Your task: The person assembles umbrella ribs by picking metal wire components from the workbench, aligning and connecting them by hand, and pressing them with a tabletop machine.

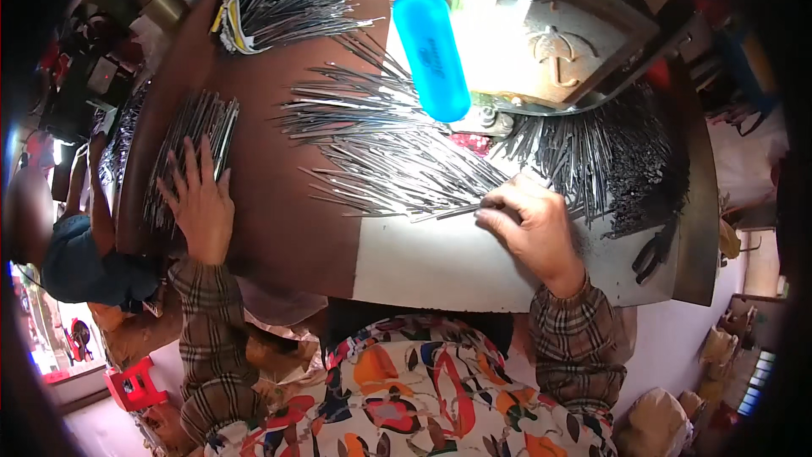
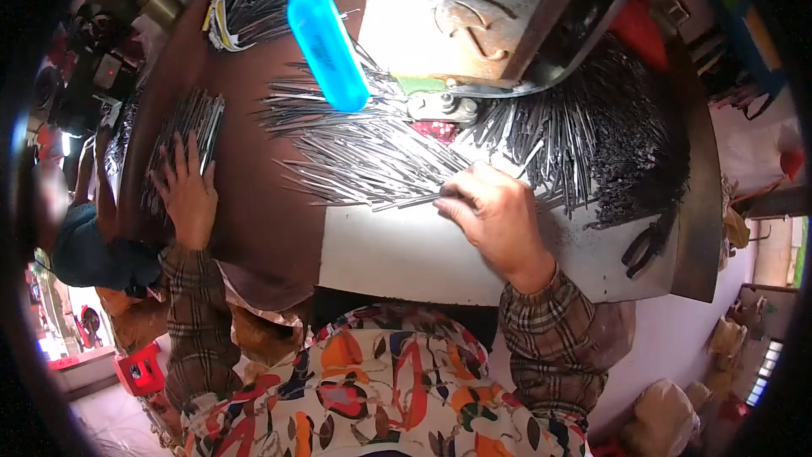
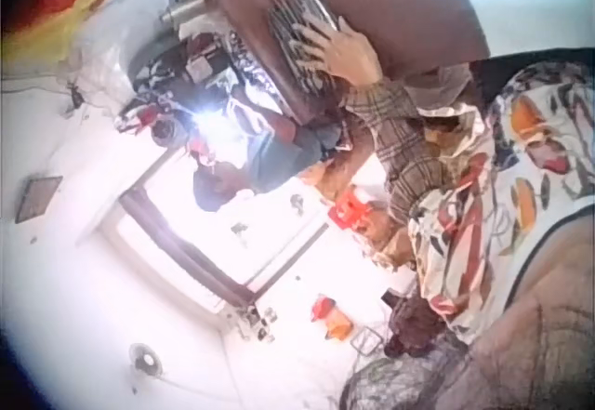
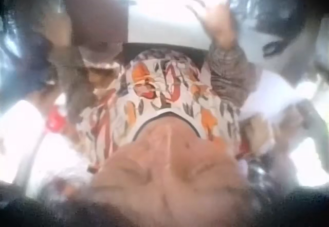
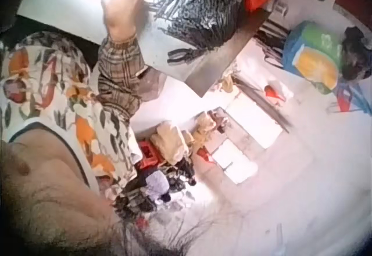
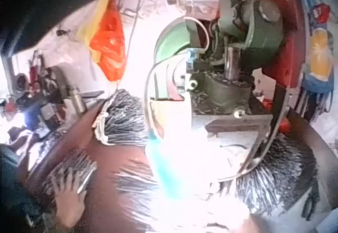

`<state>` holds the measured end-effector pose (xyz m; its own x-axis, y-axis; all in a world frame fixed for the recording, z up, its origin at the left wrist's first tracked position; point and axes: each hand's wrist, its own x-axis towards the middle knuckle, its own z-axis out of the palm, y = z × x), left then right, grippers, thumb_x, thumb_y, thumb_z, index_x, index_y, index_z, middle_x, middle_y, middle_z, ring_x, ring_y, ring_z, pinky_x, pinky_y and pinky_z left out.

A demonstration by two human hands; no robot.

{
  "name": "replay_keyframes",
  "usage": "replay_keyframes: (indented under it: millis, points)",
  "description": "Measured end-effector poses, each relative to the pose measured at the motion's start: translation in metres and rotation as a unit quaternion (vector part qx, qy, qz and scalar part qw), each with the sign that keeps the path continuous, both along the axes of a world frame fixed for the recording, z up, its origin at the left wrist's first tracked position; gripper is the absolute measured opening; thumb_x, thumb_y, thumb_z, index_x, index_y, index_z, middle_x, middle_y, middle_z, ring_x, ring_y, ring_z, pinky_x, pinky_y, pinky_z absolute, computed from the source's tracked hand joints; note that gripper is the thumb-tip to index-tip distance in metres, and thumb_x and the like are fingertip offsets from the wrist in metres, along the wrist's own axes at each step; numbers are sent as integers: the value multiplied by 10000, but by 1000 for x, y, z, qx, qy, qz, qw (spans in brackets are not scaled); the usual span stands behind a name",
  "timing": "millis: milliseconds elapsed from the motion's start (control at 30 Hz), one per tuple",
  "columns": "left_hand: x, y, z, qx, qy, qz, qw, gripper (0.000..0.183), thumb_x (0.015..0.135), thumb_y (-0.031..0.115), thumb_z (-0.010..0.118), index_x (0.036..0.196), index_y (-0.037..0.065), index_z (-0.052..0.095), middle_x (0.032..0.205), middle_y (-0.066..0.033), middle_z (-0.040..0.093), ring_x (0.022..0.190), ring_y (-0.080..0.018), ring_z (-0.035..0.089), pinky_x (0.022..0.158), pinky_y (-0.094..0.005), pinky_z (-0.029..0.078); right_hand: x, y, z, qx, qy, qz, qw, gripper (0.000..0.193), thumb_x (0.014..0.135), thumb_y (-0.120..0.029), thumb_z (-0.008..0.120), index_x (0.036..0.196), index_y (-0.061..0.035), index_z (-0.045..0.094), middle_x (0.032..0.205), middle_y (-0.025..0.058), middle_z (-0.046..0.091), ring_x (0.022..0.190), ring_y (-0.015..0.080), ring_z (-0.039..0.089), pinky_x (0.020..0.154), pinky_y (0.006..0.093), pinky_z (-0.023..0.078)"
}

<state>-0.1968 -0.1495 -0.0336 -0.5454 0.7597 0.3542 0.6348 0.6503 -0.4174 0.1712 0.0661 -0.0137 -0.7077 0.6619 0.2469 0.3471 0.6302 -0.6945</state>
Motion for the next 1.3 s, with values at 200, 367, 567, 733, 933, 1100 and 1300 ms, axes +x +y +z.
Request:
replay_keyframes:
  millis: [200, 367, 567, 733, 933, 1100, 1300]
  points:
    - [116, 38, 4, 235, -263, -315, 881, 270, 774, 101, 738, 1036, 72, 680, 1118, -116, 606, 1108, -330, 553, 934, -448, 429, 12, -6, -4, 110, -64, 89, 988, 150, 755, -97, 740, 828, -40, 623, 774, 96, 572, 761, 289, 585, 665, 376, 476]
    - [194, 87, 7, 140, -330, -513, 780, 300, 771, 72, 636, 1067, 29, 651, 1050, -105, 586, 1001, -297, 564, 842, -407, 442, 34, -10, -3, 87, -41, 12, 995, 174, 770, -129, 737, 883, -51, 630, 833, 99, 584, 801, 290, 603, 674, 386, 492]
    - [216, 105, -17, 129, -330, -522, 776, 339, 701, 20, 626, 1039, 16, 654, 985, -94, 602, 890, -274, 580, 725, -388, 438, 87, 3, -8, -2, -17, -289, 957, 149, 814, -110, 728, 911, -23, 656, 867, 92, 656, 706, 211, 650, 643, 322, 511]
    - [216, 108, -14, 119, -323, -532, 774, 361, 671, 36, 632, 1029, 50, 675, 978, -86, 603, 881, -276, 578, 712, -389, 431, 74, 25, -10, 60, -1, -195, 979, 120, 840, -95, 683, 950, -51, 670, 890, 94, 632, 746, 281, 650, 663, 347, 514]
    - [215, 111, -7, 101, -303, -577, 751, 361, 720, 76, 610, 1077, 89, 666, 987, -77, 587, 893, -257, 562, 717, -383, 419, 67, 53, 8, 232, -138, 35, 962, 188, 740, -1, 589, 900, -74, 654, 900, 74, 549, 891, 249, 576, 715, 385, 503]
    - [216, 115, -5, 73, -342, -549, 759, 306, 768, 118, 581, 1067, 77, 637, 976, -73, 558, 901, -250, 550, 739, -375, 419, 71, 61, 5, 297, -154, 86, 938, 233, 737, -9, 588, 960, -63, 631, 921, 62, 571, 915, 243, 573, 874, 399, 447]
    - [221, 119, -9, 87, -313, -577, 749, 247, 729, 86, 592, 966, 97, 663, 980, -42, 579, 896, -235, 546, 726, -373, 403, 61, 47, 13, 275, 55, -6, 960, 205, 845, -45, 630, 1050, -32, 618, 900, 77, 660, 826, 263, 643, 774, 378, 510]
